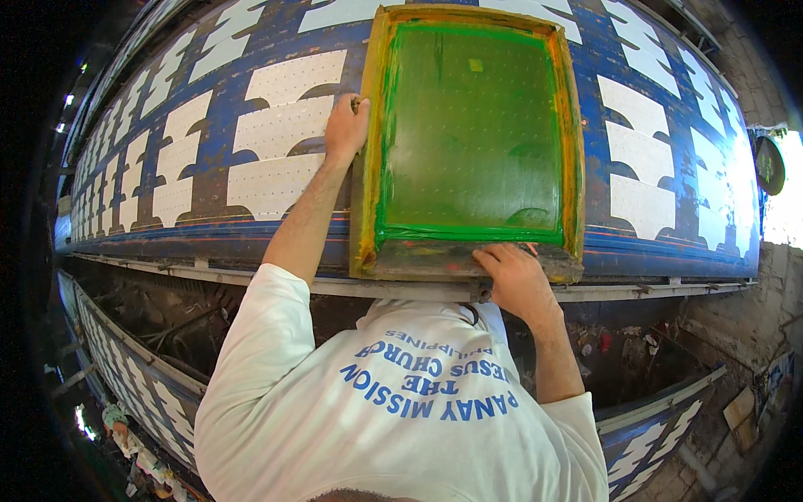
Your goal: The person uses a squeegee to spread green ink across a screen printing frame held against a patterned surface. They repeatedly pull the squeegee across the screen to ensure even ink coverage.
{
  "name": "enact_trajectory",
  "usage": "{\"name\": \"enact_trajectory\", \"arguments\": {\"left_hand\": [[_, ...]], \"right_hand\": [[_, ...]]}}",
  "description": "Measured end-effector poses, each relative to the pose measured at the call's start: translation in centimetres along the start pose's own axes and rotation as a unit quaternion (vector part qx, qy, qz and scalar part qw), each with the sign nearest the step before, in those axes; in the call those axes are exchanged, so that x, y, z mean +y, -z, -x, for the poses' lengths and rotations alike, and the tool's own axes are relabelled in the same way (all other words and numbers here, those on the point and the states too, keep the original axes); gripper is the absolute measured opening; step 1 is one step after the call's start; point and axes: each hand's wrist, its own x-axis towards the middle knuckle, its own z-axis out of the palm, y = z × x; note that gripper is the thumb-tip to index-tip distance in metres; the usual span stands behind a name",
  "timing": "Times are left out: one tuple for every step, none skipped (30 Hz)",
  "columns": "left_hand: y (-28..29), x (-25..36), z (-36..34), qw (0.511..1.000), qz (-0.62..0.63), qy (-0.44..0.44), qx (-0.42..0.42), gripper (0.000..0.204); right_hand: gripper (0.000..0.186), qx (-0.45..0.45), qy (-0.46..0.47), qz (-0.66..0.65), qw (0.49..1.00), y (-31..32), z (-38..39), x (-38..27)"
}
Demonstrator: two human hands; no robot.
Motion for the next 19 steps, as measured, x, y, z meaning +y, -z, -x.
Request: {"name": "enact_trajectory", "arguments": {"left_hand": [[0.0,0.0,-0.1,1.0,0.004,0.001,-0.002,0.039],[0.0,0.0,0.0,1.0,0.01,0.0,-0.002,0.039],[-0.1,-0.1,0.1,1.0,0.016,0.0,-0.002,0.039],[-0.2,-0.2,0.2,1.0,0.021,0.0,0.003,0.039],[-0.3,-0.3,0.2,1.0,0.025,-0.001,0.004,0.039],[-0.5,-0.4,0.1,1.0,0.028,-0.003,0.007,0.039],[-0.6,-0.6,0.0,1.0,0.029,-0.005,0.01,0.04],[-0.7,-0.9,-0.1,0.999,0.039,-0.005,0.011,0.038],[-0.9,-1.1,-0.3,0.999,0.049,-0.005,0.011,0.036],[-0.9,-1.3,-0.5,0.998,0.058,-0.006,0.011,0.035],[-0.9,-1.5,-0.7,0.998,0.066,-0.009,0.01,0.034],[-0.9,-1.6,-0.8,0.998,0.063,-0.007,0.012,0.033],[-0.9,-1.6,-0.7,0.998,0.06,-0.006,0.014,0.033],[-1.1,-1.4,-0.8,0.998,0.059,-0.007,0.015,0.033],[-1.2,-1.2,-0.9,0.998,0.056,-0.011,0.02,0.033],[-1.2,-1.2,-0.8,0.998,0.054,-0.014,0.025,0.033],[-1.1,-1.4,-0.7,0.998,0.051,-0.018,0.032,0.033],[-1.1,-1.5,-0.6,0.998,0.053,-0.028,0.034,0.033],[-1.7,-1.0,-1.0,0.998,0.053,-0.028,0.032,0.033]], "right_hand": [[0.055,-0.011,-0.031,0.022,0.999,-0.5,-0.3,0.0],[0.055,-0.008,-0.053,0.041,0.998,-1.0,-0.7,-0.1],[0.055,-0.003,-0.071,0.062,0.996,-1.6,-1.0,-0.1],[0.055,0.011,-0.081,0.067,0.994,-2.0,-1.0,-0.2],[0.055,0.026,-0.087,0.073,0.993,-2.3,-1.0,-0.5],[0.055,0.049,-0.084,0.078,0.992,-2.7,-1.2,-0.6],[0.055,0.058,-0.099,0.093,0.989,-3.2,-1.8,-0.5],[0.055,0.076,-0.106,0.108,0.986,-3.5,-2.6,-0.2],[0.054,0.094,-0.112,0.122,0.982,-3.7,-3.4,0.2],[0.054,0.091,-0.107,0.133,0.981,-3.5,-4.6,1.1],[0.054,0.09,-0.104,0.143,0.98,-3.0,-6.4,2.4],[0.054,0.09,-0.102,0.152,0.979,-2.6,-8.3,3.5],[0.054,0.072,-0.119,0.147,0.979,-2.1,-10.2,4.6],[0.054,0.066,-0.126,0.146,0.979,-1.5,-12.3,5.8],[0.052,0.056,-0.132,0.141,0.98,-0.7,-14.5,7.1],[0.051,0.056,-0.126,0.139,0.981,0.1,-16.5,8.4],[0.049,0.03,-0.147,0.16,0.976,0.9,-18.8,9.6],[0.047,0.005,-0.166,0.181,0.969,1.8,-21.2,10.8],[0.048,0.01,-0.166,0.173,0.971,2.6,-23.3,12.0]]}}
